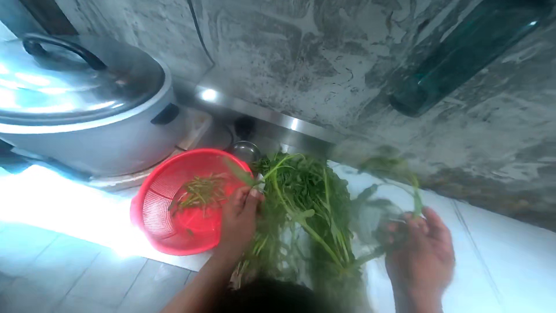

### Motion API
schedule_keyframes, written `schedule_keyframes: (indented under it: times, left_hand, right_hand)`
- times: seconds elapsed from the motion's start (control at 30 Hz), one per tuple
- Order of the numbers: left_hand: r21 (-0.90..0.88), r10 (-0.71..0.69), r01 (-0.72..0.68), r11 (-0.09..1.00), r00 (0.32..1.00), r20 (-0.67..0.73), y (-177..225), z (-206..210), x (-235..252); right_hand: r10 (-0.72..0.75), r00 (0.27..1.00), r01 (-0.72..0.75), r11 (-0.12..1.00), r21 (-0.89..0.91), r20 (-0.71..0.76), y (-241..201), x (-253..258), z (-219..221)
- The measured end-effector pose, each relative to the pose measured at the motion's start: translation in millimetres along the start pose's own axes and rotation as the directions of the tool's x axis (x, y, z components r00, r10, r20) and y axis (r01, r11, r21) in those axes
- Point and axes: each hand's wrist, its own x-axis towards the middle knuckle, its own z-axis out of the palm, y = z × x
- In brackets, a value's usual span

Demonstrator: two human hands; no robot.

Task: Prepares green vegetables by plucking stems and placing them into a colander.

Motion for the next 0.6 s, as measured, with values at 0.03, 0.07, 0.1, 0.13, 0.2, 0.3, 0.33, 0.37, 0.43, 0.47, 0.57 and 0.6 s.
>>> schedule_keyframes:
  times: [0.03,0.07,0.1,0.13,0.2,0.3,0.33,0.37,0.43,0.47,0.57,0.6]
  left_hand:
    - [-0.008,-0.023,0.023,1.000,1.000,-0.002,-1.7,-0.2,1.1]
    - [-0.010,-0.042,0.042,0.999,0.999,0.007,-2.6,0.8,1.9]
    - [-0.016,-0.061,0.062,0.998,0.998,0.032,-2.6,3.2,2.0]
    - [-0.010,-0.087,0.088,0.996,0.993,0.083,-1.6,6.3,1.5]
    - [0.060,-0.141,0.130,0.990,0.956,0.257,-3.7,14.6,1.6]
    - [0.382,-0.276,0.076,0.921,0.821,0.500,-11.3,29.1,5.1]
    - [0.500,-0.330,0.020,0.866,0.775,0.540,-7.2,33.6,6.6]
    - [0.588,-0.365,-0.038,0.808,0.752,0.550,-0.1,37.7,7.7]
    - [0.653,-0.299,-0.157,0.741,0.793,0.531,17.3,40.5,4.3]
    - [0.641,-0.183,-0.234,0.731,0.838,0.514,25.8,38.7,0.1]
    - [0.519,0.289,-0.483,0.705,0.865,0.411,48.9,29.1,-9.8]
    - [0.476,0.386,-0.535,0.698,0.841,0.378,57.9,25.1,-10.2]
  right_hand:
    - [-0.017,1.000,0.017,1.000,0.015,0.019,-7.5,0.9,-0.2]
    - [-0.030,0.997,0.028,0.999,0.024,0.064,-15.1,0.2,0.2]
    - [-0.036,0.991,0.034,0.999,0.021,0.127,-22.3,-2.6,1.4]
    - [-0.046,0.980,0.044,0.999,0.016,0.192,-28.2,-6.6,3.1]
    - [-0.066,0.954,0.066,0.998,0.011,0.294,-36.8,-14.7,7.7]
    - [-0.027,0.938,0.019,1.000,0.025,0.346,-44.4,-22.6,17.9]
    - [0.008,0.926,-0.030,0.998,0.053,0.377,-44.8,-24.9,19.4]
    - [0.047,0.908,-0.091,0.992,0.088,0.416,-44.6,-26.9,20.4]
    - [0.124,0.851,-0.237,0.957,0.164,0.510,-41.9,-30.5,19.5]
    - [0.157,0.816,-0.306,0.934,0.184,0.557,-39.7,-32.0,18.1]
    - [0.174,0.756,-0.332,0.933,0.140,0.631,-31.8,-40.5,15.4]
    - [0.169,0.740,-0.302,0.948,0.097,0.652,-30.3,-44.4,14.9]
